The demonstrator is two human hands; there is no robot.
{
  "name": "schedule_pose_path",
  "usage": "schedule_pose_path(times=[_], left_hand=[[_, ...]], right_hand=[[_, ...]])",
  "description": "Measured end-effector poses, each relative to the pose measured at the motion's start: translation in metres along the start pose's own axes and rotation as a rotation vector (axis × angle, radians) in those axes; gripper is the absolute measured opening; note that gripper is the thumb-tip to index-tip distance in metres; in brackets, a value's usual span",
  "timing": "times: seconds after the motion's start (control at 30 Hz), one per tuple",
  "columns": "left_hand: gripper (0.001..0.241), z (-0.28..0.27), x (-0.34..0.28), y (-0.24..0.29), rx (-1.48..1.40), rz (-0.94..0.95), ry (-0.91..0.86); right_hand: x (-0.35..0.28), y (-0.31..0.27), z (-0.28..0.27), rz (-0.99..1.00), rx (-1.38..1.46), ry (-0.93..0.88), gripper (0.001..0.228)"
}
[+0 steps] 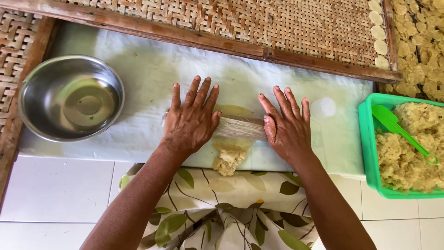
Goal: Shaping and cutting dough into small discs and placing them on a drying tray.
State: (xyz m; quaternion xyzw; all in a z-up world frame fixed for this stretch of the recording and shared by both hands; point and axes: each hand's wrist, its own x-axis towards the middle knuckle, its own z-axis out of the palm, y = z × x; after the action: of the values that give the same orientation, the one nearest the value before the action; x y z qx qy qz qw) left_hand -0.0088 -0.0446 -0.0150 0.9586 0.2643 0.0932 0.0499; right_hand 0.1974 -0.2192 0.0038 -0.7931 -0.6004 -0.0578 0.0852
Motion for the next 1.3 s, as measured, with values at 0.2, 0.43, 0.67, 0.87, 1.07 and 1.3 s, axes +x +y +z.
schedule_pose_path(times=[0.2,0.43,0.67,0.87,1.07,1.3], left_hand=[[0.066,0.002,-0.023,0.009,0.024,0.036,0.035],[0.080,0.000,-0.053,0.012,0.006,0.120,0.064],[0.081,-0.049,-0.004,-0.023,-0.078,0.193,-0.127],[0.077,-0.101,-0.021,-0.009,0.063,0.286,-0.101],[0.075,-0.027,-0.058,-0.007,0.057,0.179,-0.096],[0.086,-0.012,-0.053,-0.006,0.134,0.089,-0.119]], right_hand=[[-0.027,-0.005,0.003,0.030,0.107,-0.014,0.056],[-0.048,-0.015,-0.012,-0.105,0.025,0.025,0.073],[0.007,0.014,-0.053,-0.132,0.183,-0.176,0.067],[-0.008,0.011,-0.066,-0.094,0.458,-0.308,0.068],[-0.044,-0.011,-0.036,-0.108,0.260,-0.229,0.061],[-0.041,-0.017,-0.009,-0.072,0.095,0.056,0.053]])
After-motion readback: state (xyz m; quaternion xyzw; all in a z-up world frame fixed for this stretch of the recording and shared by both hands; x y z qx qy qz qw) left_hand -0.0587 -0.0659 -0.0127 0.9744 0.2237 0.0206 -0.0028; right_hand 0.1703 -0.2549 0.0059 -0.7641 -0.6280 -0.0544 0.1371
